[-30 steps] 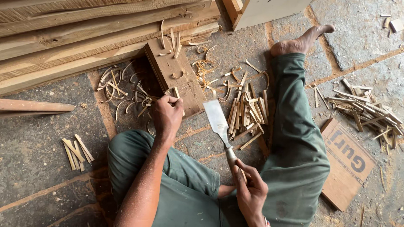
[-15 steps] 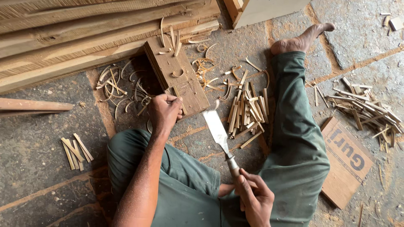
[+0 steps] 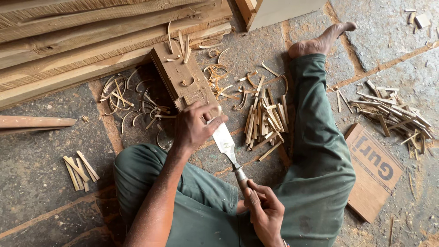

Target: The person sits on the floor and uses a chisel to carve small wooden sticks. They repeatedly shave thin strips from the sticks and place the finished pieces into a pile.

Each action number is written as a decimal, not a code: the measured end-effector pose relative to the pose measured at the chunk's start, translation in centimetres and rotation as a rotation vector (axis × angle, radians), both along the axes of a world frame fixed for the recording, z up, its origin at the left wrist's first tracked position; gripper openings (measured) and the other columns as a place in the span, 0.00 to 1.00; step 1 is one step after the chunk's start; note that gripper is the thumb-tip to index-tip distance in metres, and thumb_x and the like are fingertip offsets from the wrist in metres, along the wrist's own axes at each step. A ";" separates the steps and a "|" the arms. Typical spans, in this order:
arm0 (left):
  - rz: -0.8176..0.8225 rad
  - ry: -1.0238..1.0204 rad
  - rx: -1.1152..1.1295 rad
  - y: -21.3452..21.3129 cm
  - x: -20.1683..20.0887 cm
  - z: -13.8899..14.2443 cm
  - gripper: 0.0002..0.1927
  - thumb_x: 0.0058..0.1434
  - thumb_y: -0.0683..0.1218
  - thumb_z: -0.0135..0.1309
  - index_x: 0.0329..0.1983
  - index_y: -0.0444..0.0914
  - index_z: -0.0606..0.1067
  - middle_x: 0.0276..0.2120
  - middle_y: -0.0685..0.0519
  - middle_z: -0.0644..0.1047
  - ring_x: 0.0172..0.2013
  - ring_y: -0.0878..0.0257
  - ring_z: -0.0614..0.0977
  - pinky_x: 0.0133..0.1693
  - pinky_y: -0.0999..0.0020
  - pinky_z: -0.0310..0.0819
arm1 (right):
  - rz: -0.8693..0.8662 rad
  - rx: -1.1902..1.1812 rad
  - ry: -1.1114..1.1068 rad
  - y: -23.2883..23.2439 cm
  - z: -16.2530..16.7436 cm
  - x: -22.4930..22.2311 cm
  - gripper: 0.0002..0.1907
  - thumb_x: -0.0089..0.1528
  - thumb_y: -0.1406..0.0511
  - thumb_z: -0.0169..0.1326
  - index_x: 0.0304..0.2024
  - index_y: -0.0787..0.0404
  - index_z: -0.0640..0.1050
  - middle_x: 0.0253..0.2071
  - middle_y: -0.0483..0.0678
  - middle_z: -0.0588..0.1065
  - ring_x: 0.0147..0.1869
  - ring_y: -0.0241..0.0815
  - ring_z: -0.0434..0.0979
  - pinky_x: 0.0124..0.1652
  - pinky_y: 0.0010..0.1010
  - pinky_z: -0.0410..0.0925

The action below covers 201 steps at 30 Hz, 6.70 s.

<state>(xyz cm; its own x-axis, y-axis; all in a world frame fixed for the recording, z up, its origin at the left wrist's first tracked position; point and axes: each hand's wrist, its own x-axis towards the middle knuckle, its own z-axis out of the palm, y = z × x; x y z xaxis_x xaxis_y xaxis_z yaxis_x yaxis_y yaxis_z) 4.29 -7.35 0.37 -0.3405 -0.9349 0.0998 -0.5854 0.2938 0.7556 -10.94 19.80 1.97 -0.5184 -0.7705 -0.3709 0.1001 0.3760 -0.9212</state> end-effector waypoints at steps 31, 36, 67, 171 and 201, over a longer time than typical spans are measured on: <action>-0.515 0.265 -0.414 7.7 -1.3 1.4 0.32 0.69 0.62 0.55 0.14 0.41 0.65 0.12 0.52 0.66 0.16 0.57 0.72 0.25 0.60 0.66 | 0.234 -0.072 0.535 -1.7 5.5 1.8 0.16 0.56 0.75 0.64 0.48 0.64 0.85 0.27 0.45 0.85 0.23 0.21 0.70 0.22 0.16 0.60; -0.498 0.285 -0.418 7.4 -1.3 1.2 0.33 0.70 0.63 0.54 0.14 0.42 0.64 0.12 0.54 0.64 0.16 0.58 0.70 0.24 0.60 0.64 | 0.257 -0.071 0.536 -1.9 5.3 1.7 0.15 0.57 0.74 0.64 0.47 0.65 0.84 0.27 0.47 0.85 0.22 0.21 0.73 0.19 0.18 0.61; -0.483 0.286 -0.379 7.1 -1.1 1.2 0.33 0.70 0.63 0.54 0.14 0.41 0.66 0.12 0.53 0.66 0.15 0.58 0.72 0.24 0.60 0.66 | 0.289 -0.004 0.529 -2.6 6.3 2.1 0.13 0.57 0.72 0.63 0.46 0.64 0.84 0.31 0.50 0.87 0.28 0.26 0.83 0.22 0.19 0.70; -0.457 0.178 -0.548 3.0 -4.1 -2.5 0.43 0.75 0.71 0.25 0.42 0.36 0.82 0.45 0.43 0.83 0.51 0.48 0.84 0.64 0.46 0.69 | 0.077 -0.158 0.237 -5.0 2.0 0.4 0.16 0.66 0.69 0.58 0.56 0.66 0.80 0.31 0.44 0.80 0.32 0.25 0.73 0.30 0.17 0.63; -0.431 0.205 -0.368 5.0 -3.1 -3.2 0.43 0.75 0.70 0.21 0.48 0.37 0.79 0.49 0.43 0.81 0.53 0.48 0.82 0.61 0.51 0.71 | 0.296 0.007 0.691 -3.9 5.9 2.2 0.09 0.60 0.71 0.63 0.43 0.64 0.85 0.14 0.47 0.61 0.18 0.27 0.55 0.20 0.25 0.48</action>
